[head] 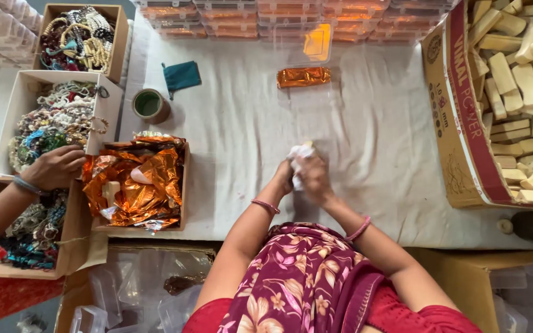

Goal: The person wraps a small wooden block in orange foil and places it into a clear plastic container. They then pick up another wooden block and wipe it with a white cloth before placing it into the same container.

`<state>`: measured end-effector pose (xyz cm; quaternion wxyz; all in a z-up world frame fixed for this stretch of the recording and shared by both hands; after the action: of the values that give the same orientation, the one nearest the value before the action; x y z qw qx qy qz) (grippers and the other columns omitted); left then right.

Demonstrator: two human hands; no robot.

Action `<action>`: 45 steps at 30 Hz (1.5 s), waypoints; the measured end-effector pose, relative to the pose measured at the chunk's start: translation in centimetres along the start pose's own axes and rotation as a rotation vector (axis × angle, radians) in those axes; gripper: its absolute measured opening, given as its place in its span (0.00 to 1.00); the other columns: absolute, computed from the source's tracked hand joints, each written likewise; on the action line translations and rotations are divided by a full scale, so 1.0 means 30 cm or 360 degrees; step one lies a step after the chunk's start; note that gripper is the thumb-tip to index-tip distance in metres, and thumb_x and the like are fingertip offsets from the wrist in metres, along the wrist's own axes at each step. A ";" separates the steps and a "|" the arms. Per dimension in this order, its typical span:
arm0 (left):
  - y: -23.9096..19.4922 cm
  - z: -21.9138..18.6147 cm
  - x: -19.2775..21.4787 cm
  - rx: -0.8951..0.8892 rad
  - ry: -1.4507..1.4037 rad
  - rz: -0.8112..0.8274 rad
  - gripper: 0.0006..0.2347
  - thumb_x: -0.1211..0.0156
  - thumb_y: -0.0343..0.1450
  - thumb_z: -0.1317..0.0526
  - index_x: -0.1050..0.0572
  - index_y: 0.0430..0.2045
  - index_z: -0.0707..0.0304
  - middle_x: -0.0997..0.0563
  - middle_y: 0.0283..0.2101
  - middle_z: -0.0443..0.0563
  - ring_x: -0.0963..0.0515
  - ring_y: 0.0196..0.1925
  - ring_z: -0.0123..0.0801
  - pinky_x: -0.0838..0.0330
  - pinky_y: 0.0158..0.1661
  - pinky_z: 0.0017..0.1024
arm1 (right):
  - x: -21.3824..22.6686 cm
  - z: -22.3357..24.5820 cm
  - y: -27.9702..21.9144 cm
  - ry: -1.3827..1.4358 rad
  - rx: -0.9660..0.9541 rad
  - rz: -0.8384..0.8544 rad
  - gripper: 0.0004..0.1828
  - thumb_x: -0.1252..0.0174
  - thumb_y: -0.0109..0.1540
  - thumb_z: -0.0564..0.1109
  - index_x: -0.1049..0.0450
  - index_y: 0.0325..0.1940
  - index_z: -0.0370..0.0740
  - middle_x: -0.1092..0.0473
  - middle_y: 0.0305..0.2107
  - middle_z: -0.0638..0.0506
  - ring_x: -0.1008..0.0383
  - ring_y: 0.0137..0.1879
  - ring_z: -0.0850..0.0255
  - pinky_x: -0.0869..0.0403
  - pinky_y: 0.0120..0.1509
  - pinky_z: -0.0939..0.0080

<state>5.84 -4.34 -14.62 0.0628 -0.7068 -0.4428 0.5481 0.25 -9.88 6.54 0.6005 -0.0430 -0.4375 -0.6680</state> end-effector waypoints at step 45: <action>0.065 0.028 0.168 -0.1006 0.1785 0.0617 0.29 0.45 0.76 0.73 0.50 0.72 0.86 0.46 0.75 0.79 0.44 0.70 0.67 0.49 0.60 0.61 | -0.196 0.018 0.033 -0.0254 -0.0096 0.0733 0.43 0.56 0.66 0.66 0.52 0.81 0.47 0.56 0.78 0.42 0.67 0.83 0.44 0.74 0.77 0.29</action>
<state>6.27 -2.35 -19.70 -0.0262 -0.9357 -0.3474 -0.0565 2.45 -4.93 3.96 0.6989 -0.2120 -0.4421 -0.5207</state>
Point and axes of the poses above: each hand's wrist, its own y-axis towards the middle knuckle, its own x-axis out of the back of the hand, z = x × y, the point moved 9 cm from there along y, towards the middle knuckle
